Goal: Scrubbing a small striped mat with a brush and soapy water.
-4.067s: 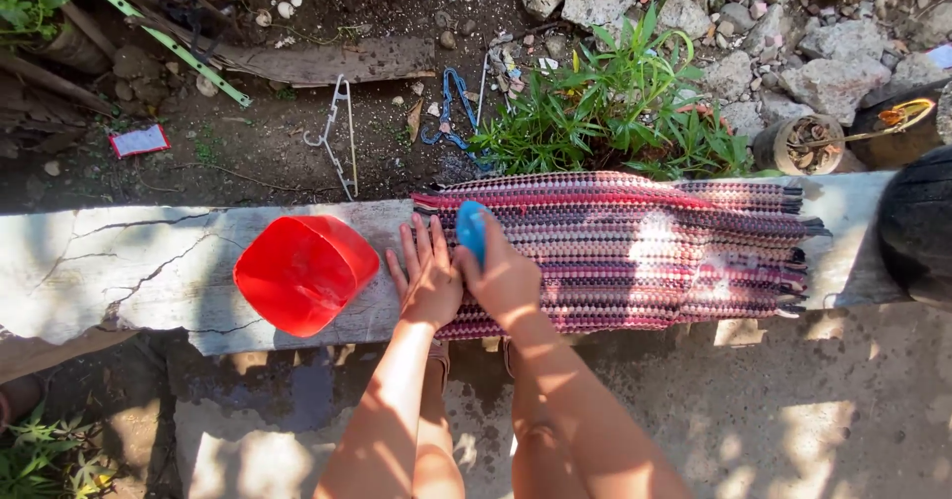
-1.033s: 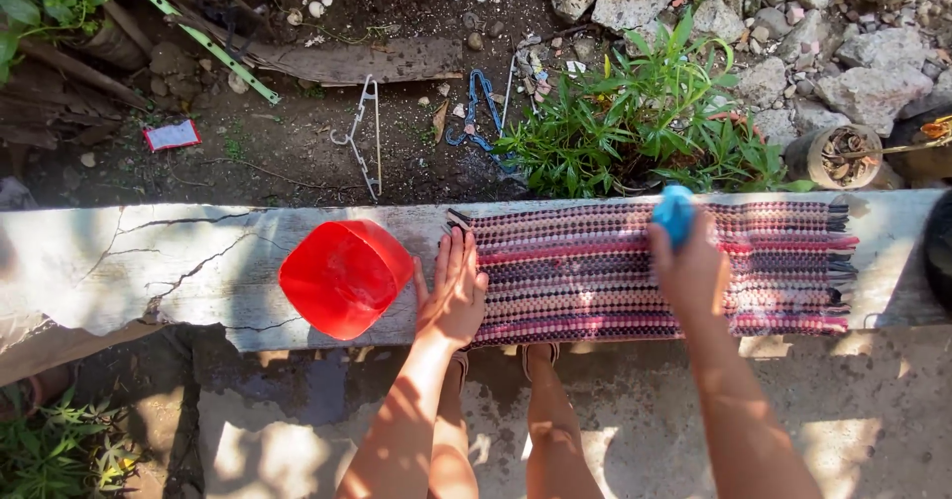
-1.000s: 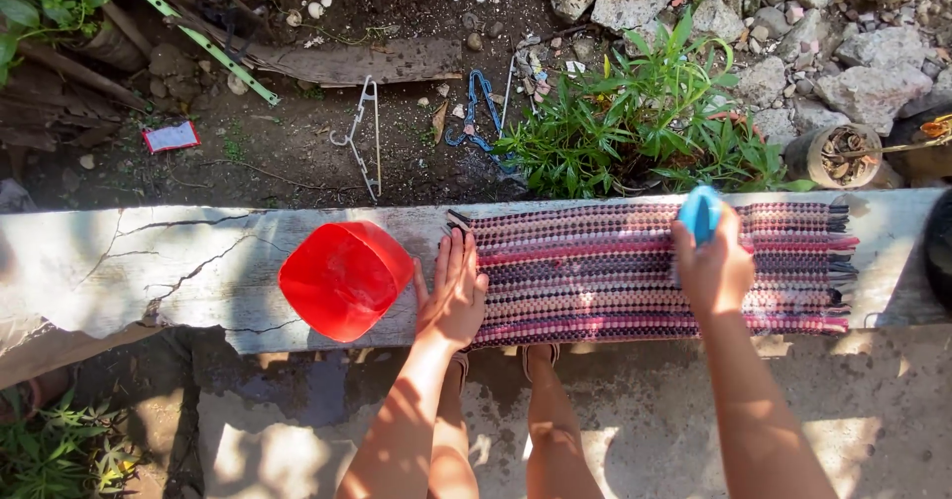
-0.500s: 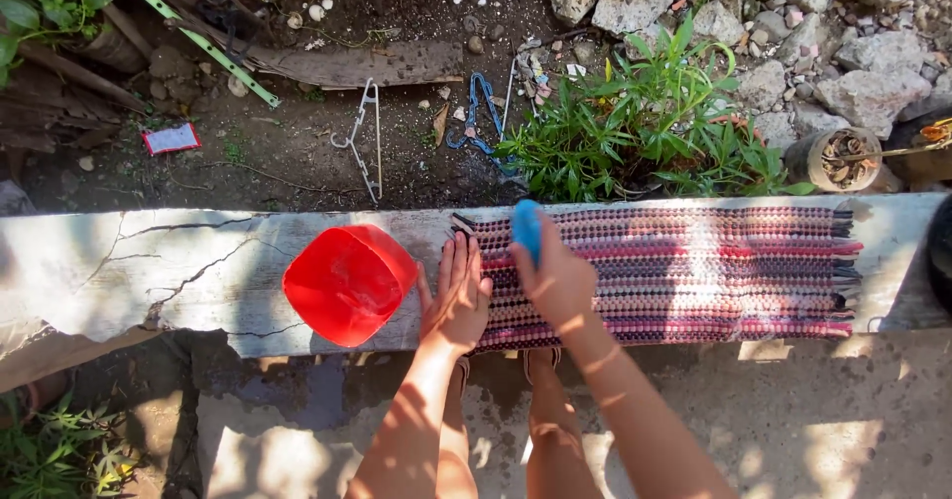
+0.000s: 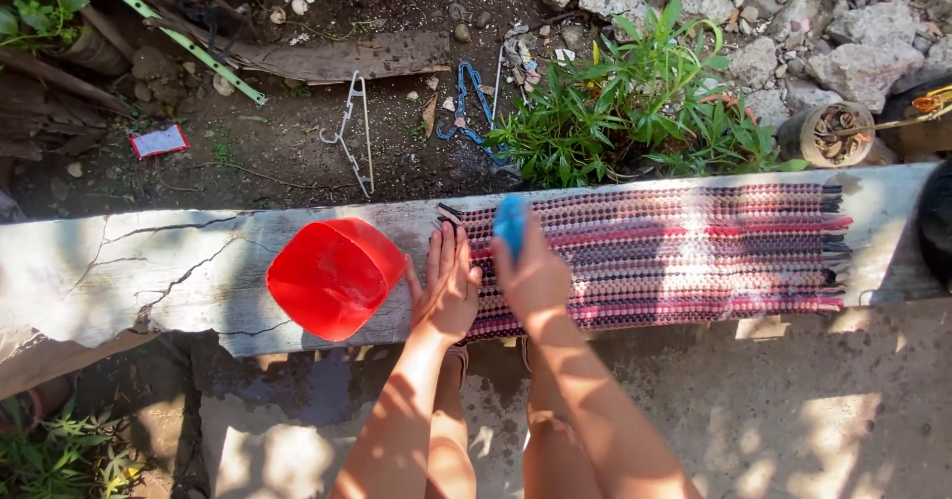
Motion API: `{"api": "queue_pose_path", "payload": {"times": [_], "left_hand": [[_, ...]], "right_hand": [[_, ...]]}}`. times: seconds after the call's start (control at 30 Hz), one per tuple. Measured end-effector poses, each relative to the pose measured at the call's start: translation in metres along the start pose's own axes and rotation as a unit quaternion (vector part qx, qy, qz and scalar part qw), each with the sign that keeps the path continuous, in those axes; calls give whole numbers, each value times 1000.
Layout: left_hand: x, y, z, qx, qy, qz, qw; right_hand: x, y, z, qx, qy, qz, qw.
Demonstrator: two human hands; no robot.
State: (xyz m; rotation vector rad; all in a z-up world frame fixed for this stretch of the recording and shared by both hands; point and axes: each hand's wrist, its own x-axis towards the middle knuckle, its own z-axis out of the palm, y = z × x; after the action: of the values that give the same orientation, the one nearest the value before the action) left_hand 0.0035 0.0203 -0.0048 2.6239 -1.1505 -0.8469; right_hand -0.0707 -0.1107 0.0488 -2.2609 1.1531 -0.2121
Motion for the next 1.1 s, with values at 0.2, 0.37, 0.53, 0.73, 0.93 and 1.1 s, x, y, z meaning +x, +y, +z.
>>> {"api": "queue_pose_path", "payload": {"times": [0.2, 0.37, 0.53, 0.73, 0.93, 1.1], "left_hand": [[2, 2, -3, -6, -27, -11, 1000], [3, 3, -4, 5, -23, -6, 1000], [1, 3, -8, -9, -34, -9, 999], [-1, 13, -11, -22, -18, -2, 1000], [5, 73, 11, -55, 52, -95, 993], [7, 160, 0, -59, 22, -214, 975]], "right_hand": [[28, 81, -43, 45, -22, -66, 997], [67, 179, -117, -145, 45, 90, 984], [25, 160, -113, -81, 131, 113, 982], [-107, 140, -112, 190, 211, 127, 950], [-157, 181, -140, 259, 311, 189, 894], [-116, 268, -179, -50, 246, 223, 942]]}}
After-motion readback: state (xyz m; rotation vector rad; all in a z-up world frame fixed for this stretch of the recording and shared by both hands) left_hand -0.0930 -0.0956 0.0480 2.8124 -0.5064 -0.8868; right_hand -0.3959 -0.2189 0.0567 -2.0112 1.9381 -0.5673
